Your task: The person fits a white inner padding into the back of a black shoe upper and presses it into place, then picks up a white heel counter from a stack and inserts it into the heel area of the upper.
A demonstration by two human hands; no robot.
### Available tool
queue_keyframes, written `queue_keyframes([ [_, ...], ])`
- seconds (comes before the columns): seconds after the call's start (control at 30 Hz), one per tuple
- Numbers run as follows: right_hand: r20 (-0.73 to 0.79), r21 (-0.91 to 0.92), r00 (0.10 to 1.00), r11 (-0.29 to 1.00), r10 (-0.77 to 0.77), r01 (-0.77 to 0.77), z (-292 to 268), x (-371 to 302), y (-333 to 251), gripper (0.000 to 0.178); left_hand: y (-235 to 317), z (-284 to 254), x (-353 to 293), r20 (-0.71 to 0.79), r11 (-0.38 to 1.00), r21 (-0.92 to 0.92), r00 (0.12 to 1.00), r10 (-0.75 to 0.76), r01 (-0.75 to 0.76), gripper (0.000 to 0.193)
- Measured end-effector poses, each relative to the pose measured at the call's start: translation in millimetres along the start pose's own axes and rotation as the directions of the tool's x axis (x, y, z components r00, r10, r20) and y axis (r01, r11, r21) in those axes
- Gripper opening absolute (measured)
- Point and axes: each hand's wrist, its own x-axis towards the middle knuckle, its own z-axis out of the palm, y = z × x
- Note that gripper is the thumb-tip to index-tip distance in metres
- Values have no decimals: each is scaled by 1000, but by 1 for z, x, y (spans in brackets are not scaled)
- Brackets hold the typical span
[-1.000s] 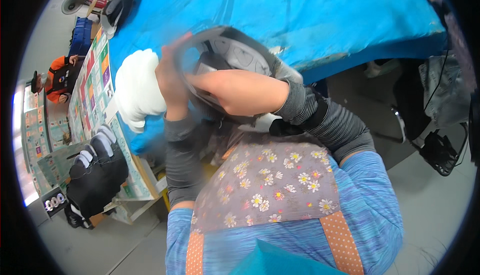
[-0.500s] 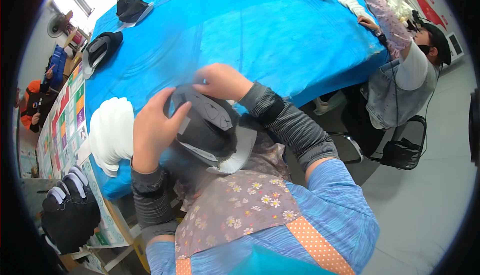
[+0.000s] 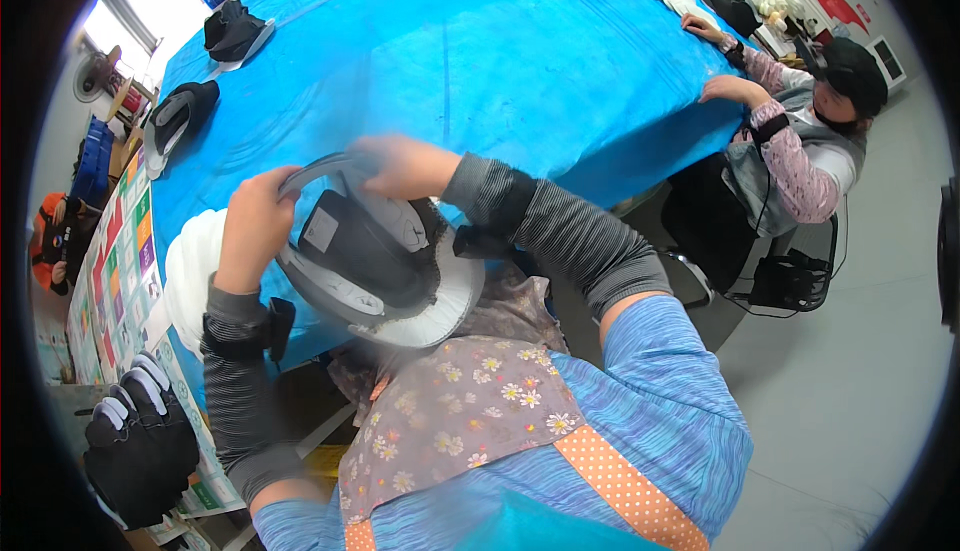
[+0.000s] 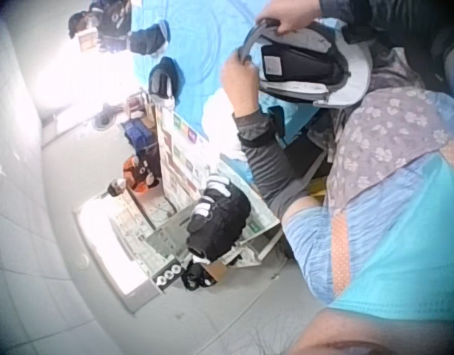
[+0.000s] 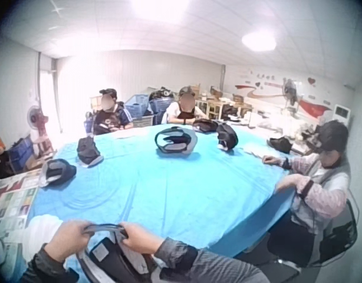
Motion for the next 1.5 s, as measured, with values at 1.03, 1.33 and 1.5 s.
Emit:
queue_keyframes([
  [1.03,774,-133,621,991,122,-29,-66,58,7,70,4,-3,-20,526,983,-180,840,133,-43,30],
  [1.33,692,-107,720,993,42,45,-50,45,-9,76,-5,5,-29,362,990,-120,926,107,-67,29],
  [1.5,583,-207,809,977,78,55,-44,37,-19,63,2,4,-30,342,993,-116,937,75,-37,25],
])
